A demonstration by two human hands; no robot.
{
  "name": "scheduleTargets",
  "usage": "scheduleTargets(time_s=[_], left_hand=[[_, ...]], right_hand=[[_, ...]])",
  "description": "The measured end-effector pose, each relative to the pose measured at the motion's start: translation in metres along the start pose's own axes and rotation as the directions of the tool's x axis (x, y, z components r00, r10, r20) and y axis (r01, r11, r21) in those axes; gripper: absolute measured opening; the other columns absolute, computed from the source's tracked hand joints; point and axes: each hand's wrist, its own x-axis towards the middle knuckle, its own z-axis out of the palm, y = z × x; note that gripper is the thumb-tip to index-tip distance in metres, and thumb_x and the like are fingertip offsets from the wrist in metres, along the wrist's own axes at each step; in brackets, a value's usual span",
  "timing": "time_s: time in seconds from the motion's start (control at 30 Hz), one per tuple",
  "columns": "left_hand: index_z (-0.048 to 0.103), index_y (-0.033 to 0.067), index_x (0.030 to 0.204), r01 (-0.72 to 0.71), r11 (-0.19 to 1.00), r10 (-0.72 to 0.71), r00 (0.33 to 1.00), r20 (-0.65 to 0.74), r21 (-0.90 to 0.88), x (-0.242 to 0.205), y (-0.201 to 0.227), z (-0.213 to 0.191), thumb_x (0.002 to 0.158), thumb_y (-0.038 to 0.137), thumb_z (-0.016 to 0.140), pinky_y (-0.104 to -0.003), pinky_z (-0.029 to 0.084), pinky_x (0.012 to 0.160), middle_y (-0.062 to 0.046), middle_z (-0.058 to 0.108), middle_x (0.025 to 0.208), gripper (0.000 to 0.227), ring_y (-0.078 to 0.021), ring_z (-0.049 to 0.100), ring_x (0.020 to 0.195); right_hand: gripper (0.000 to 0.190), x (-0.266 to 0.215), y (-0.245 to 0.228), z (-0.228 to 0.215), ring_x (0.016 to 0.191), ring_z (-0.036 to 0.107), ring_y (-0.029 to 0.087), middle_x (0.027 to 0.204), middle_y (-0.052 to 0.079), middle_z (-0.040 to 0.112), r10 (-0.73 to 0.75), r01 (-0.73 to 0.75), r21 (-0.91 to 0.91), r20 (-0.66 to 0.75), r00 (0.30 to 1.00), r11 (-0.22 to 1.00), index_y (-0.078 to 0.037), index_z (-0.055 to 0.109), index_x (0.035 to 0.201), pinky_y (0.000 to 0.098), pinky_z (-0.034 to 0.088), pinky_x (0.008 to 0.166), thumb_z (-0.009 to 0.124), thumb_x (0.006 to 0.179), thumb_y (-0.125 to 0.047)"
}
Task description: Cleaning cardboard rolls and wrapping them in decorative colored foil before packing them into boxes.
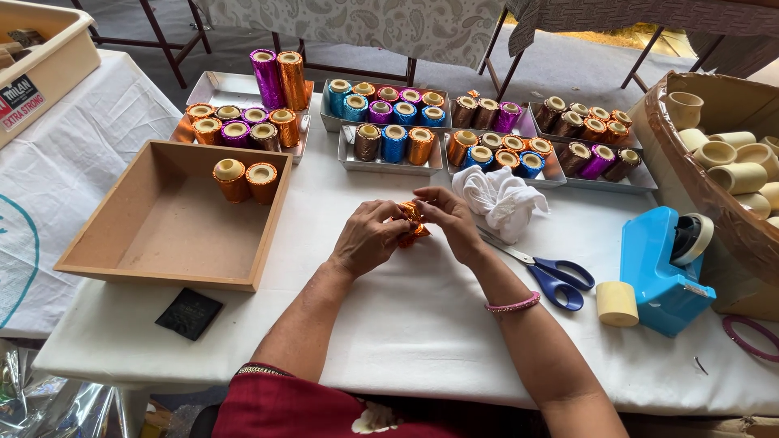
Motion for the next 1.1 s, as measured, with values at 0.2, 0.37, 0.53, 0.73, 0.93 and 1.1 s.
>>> scheduleTargets(time_s=[0.2,0.37,0.53,0.73,0.93,1.1], left_hand=[[0.076,0.0185,0.101,-0.044,0.999,0.044,0.999,-0.012,0.023,0.0,0.001,0.004,0.086,0.019,0.082,-0.038,0.056,0.099,0.001,0.067,0.102,0.016,-0.0184,0.069,0.101],[0.076,0.0186,0.1,-0.037,0.999,0.037,0.999,-0.005,0.019,0.001,0.004,0.002,0.085,0.019,0.081,-0.038,0.056,0.096,-0.001,0.066,0.102,0.016,-0.02,0.068,0.1],[0.076,0.0184,0.095,-0.058,0.998,0.059,0.997,-0.04,0.018,0.002,0.007,0.001,0.085,0.019,0.082,-0.041,0.055,0.098,0.0,0.067,0.104,0.012,-0.0206,0.067,0.104],[0.078,0.0185,0.099,-0.003,0.999,0.004,1.0,0.024,-0.053,-0.002,0.005,-0.002,0.084,0.018,0.083,-0.04,0.055,0.096,-0.001,0.065,0.103,0.016,-0.0208,0.066,0.101],[0.077,0.0175,0.101,-0.06,0.998,0.061,0.996,-0.061,0.022,-0.007,-0.001,0.006,0.082,0.019,0.085,-0.04,0.055,0.096,-0.003,0.066,0.108,0.021,-0.0227,0.065,0.105],[0.079,0.0196,0.102,-0.036,0.999,0.034,0.995,-0.091,-0.023,-0.003,0.004,-0.003,0.081,0.018,0.086,-0.043,0.053,0.097,-0.003,0.069,0.108,0.022,-0.0245,0.066,0.107]], right_hand=[[0.026,0.002,0.022,0.004,0.085,0.069,0.011,0.097,0.007,0.076,0.044,-0.045,-0.009,-0.107,0.993,0.999,0.002,0.074,0.114,0.0278,0.057,0.076,0.073,0.098,-0.018],[0.025,0.002,0.016,0.008,0.081,0.07,0.012,0.095,0.006,0.075,0.11,-0.092,0.106,-0.177,0.978,0.99,0.0,0.074,0.111,0.0268,0.058,0.072,0.069,0.099,-0.021],[0.024,0.005,0.02,0.007,0.086,0.07,0.011,0.099,0.005,0.074,0.121,-0.105,0.101,-0.17,0.978,0.989,-0.001,0.069,0.117,0.0267,0.058,0.074,0.07,0.097,-0.015],[0.027,0.015,0.007,-0.043,0.081,0.071,0.018,0.101,0.015,0.071,0.132,-0.083,0.165,-0.316,0.939,0.983,-0.007,0.063,0.124,0.034,0.062,0.076,0.063,0.097,-0.01],[0.019,-0.089,-0.135,-0.084,0.09,0.073,0.019,0.102,0.009,0.074,-0.55,0.492,-0.248,-0.419,0.722,0.834,-0.004,0.067,0.123,0.0341,0.062,0.083,0.065,0.105,0.001],[0.007,-0.209,-0.154,-0.148,0.087,0.071,0.023,0.1,0.013,0.074,-0.676,-0.284,-0.958,-0.235,0.698,0.039,-0.004,0.072,0.107,0.0358,0.055,0.084,0.072,0.106,-0.011]])
